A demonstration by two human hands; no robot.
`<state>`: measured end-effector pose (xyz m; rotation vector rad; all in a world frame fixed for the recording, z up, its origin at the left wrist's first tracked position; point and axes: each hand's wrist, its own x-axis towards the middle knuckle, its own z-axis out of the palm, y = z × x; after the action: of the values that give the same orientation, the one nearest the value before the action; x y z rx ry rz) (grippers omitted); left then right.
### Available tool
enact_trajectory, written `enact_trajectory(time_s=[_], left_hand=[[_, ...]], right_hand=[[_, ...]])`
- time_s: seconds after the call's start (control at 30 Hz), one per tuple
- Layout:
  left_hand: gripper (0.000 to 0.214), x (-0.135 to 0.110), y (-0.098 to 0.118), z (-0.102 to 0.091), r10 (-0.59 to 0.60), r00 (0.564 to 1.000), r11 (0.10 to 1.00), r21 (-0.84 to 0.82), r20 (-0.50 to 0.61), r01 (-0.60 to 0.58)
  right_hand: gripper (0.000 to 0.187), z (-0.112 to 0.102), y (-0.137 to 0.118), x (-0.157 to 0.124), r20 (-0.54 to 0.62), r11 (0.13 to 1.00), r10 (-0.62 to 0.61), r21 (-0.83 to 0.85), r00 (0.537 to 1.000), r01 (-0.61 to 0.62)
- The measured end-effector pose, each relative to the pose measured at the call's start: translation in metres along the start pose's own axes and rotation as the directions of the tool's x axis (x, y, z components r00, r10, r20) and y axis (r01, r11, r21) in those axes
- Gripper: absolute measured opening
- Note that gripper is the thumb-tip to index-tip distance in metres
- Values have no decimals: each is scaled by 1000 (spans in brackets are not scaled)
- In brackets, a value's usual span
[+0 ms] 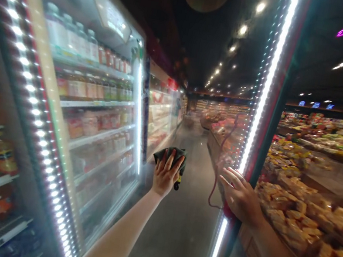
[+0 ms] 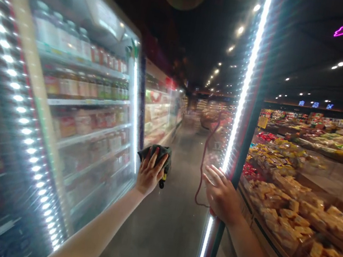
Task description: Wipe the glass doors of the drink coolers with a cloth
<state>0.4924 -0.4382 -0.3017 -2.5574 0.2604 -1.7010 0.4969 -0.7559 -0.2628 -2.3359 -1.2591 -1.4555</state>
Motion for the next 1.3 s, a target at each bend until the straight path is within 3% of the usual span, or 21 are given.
enact_trajectory(time_s=[0.13,0.27,0.33,0.4,0.5,0.6,0.7,0.77,0.83,0.93,1.03,1.13,1.23,1.3], left_hand=[[82,-44,17,12,35,999,999,-5,41,-34],[70,-33,28,17,165,983,986,3,81,-166],[67,-16,14,11,243,965,970,0,94,-244],[70,-5,-11,2,234,968,972,3,90,-236],[77,-12,-51,-12,21,999,1000,19,39,-22],[84,-43,-72,-14,-129,991,992,0,16,129],[85,-69,-68,-6,-54,996,998,-22,66,56],[82,-70,-62,0,44,996,999,-24,76,-42],[76,-59,-64,1,136,989,991,-20,63,-135],[71,-32,-90,-9,227,972,974,-36,61,-225],[68,-16,-131,-24,148,988,988,-40,42,-146],[68,-28,-157,-30,-50,998,999,-18,-26,50],[72,-56,-150,-21,-174,982,985,-15,-78,173],[73,-71,-135,-13,-127,989,992,-15,-78,126]], right_hand=[[42,13,-18,-6,-37,997,20,70,999,-17],[49,27,-34,12,-59,987,37,155,998,-28],[48,33,-41,25,-76,980,36,196,996,-20],[44,38,-47,33,-101,974,33,225,994,-9],[40,45,-54,34,-113,970,40,245,993,-11],[38,51,-60,29,-99,967,64,253,993,-37],[38,55,-68,32,-102,963,89,262,991,-60],[39,57,-73,41,-108,960,93,272,990,-61],[40,59,-79,53,-105,959,87,278,991,-55],[40,62,-86,73,-101,960,81,274,992,-51],[39,63,-91,83,-115,961,86,271,990,-52],[39,66,-97,81,-123,962,104,265,987,-69],[37,68,-105,75,-114,962,118,259,987,-85],[37,70,-111,73,-97,963,117,254,988,-89]])
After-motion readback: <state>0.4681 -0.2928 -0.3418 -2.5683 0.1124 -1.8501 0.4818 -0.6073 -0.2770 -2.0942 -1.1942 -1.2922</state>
